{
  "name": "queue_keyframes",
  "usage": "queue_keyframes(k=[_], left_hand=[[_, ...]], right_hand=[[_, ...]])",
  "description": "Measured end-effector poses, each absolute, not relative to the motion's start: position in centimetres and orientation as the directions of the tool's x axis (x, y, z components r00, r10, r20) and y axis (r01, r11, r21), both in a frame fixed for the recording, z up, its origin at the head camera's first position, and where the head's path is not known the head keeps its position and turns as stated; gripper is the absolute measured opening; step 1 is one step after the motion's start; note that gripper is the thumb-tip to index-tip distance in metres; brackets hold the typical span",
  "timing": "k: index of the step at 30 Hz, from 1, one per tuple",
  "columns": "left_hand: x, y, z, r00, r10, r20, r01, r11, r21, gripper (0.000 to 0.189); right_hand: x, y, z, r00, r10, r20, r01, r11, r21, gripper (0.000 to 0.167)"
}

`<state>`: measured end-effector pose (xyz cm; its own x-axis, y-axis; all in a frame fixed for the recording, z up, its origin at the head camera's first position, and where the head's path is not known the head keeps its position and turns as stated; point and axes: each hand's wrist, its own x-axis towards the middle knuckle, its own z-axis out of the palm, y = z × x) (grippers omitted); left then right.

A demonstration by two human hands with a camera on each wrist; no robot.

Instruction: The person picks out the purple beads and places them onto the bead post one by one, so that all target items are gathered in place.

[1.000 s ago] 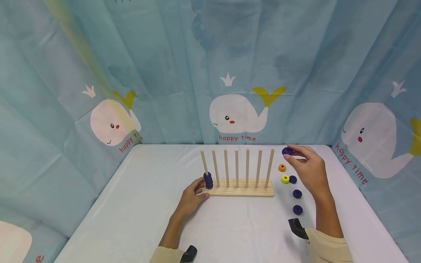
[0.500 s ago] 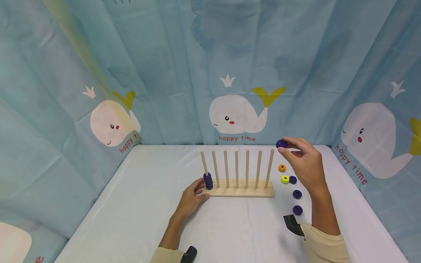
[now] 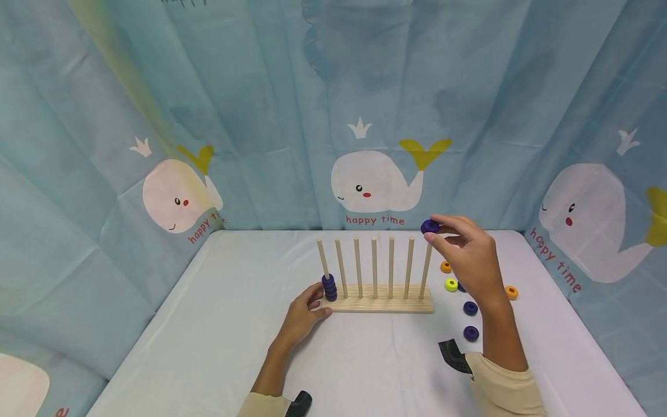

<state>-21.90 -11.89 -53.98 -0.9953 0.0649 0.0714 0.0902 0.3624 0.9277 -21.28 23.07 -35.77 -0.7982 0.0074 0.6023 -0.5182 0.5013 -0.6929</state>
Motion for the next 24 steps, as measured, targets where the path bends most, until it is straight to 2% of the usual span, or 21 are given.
queue_keyframes(k=[17,24], left_hand=[[-21.9,-12.1,-54.2,-0.993,0.081,0.084,0.107,0.348,0.931,0.067],[-22.0,-12.0,-54.2,-0.994,0.08,0.08,0.103,0.349,0.932,0.067]], right_hand=[[-21.4,20.5,-34.8,-0.797,-0.071,0.6,-0.561,0.454,-0.692,0.043],[-21.6,19.6,-34.9,-0.797,-0.115,0.593,-0.585,0.39,-0.711,0.04]])
